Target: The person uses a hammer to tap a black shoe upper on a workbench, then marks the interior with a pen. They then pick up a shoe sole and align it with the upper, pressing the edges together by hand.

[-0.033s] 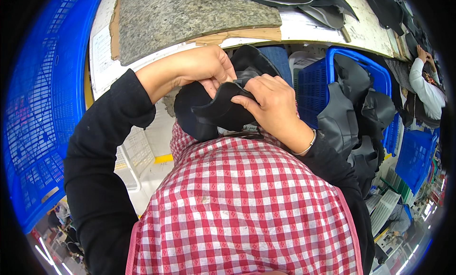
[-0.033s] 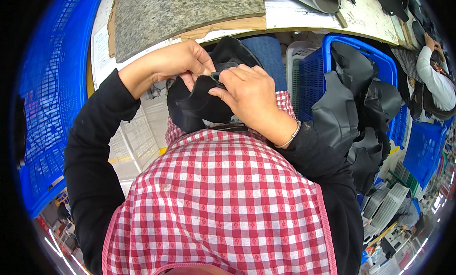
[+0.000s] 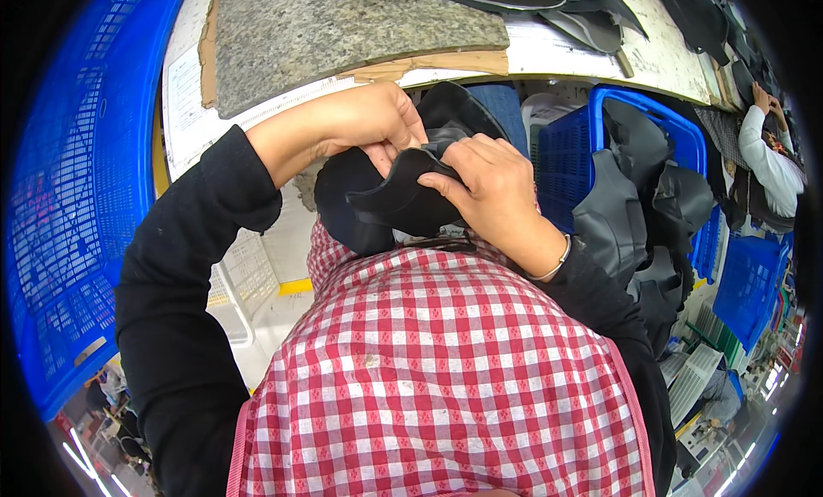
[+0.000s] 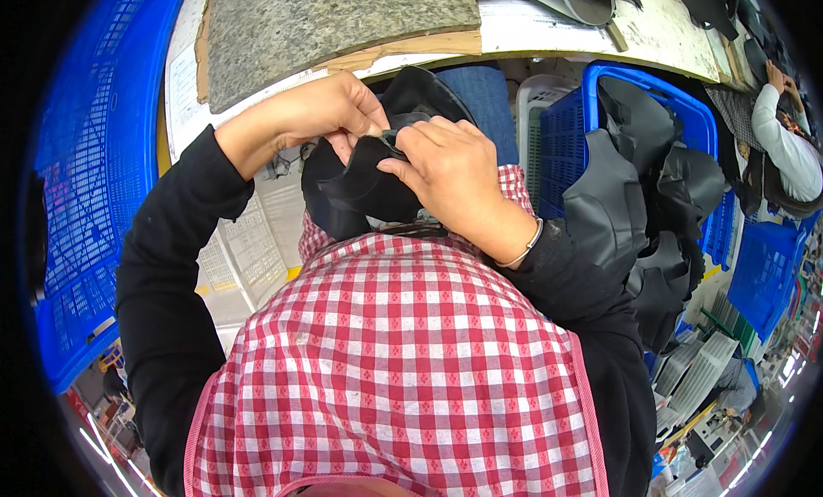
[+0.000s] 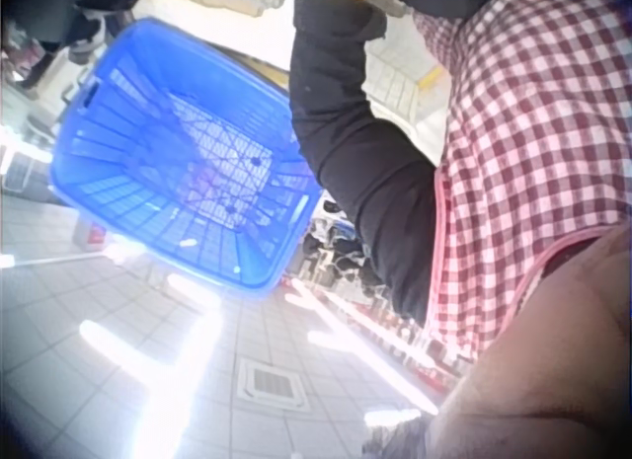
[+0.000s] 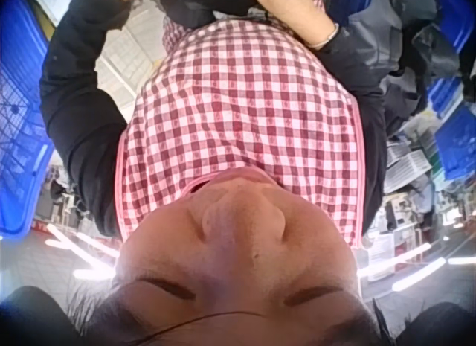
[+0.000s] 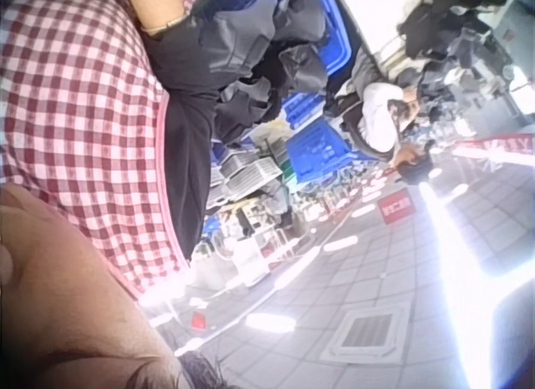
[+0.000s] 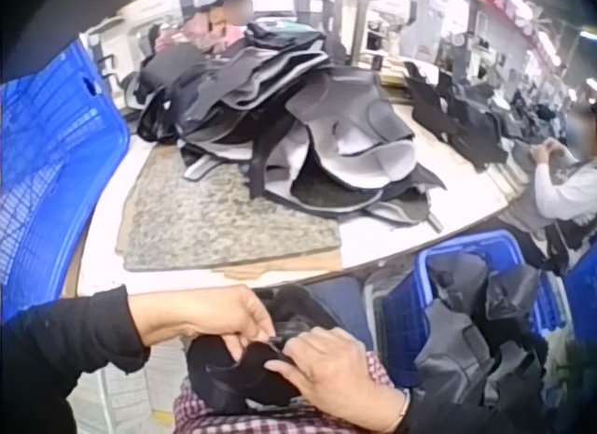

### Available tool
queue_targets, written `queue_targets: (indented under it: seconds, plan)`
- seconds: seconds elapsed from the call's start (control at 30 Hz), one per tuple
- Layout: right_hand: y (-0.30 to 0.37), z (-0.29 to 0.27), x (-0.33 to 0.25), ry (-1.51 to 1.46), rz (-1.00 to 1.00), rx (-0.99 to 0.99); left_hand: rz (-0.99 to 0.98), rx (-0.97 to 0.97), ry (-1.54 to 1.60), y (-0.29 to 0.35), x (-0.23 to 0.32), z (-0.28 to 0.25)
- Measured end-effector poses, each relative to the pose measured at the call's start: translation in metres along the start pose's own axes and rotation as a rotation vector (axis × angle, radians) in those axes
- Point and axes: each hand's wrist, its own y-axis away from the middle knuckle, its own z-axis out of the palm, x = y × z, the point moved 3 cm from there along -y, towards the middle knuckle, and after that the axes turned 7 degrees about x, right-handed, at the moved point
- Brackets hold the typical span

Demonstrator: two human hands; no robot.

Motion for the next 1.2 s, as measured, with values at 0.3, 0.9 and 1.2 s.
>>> queue_targets:
  seconds: [0.3, 0.9, 1.2]
  plan:
    - [-0.004, -0.004, 0.005, -0.033, 0.075, -0.013, 0.628, 0.124, -0.509, 0.018, 0.016, 0.009]
    - [-0.005, -0.005, 0.01, -0.254, 0.264, -0.029, 0.628, -0.016, -0.515, 0.038, 0.038, -0.001]
    - [-0.002, -0.001, 0.037, -0.515, 0.502, -0.234, 0.457, 0.258, 0.198, 0.031, -0.024, 0.04]
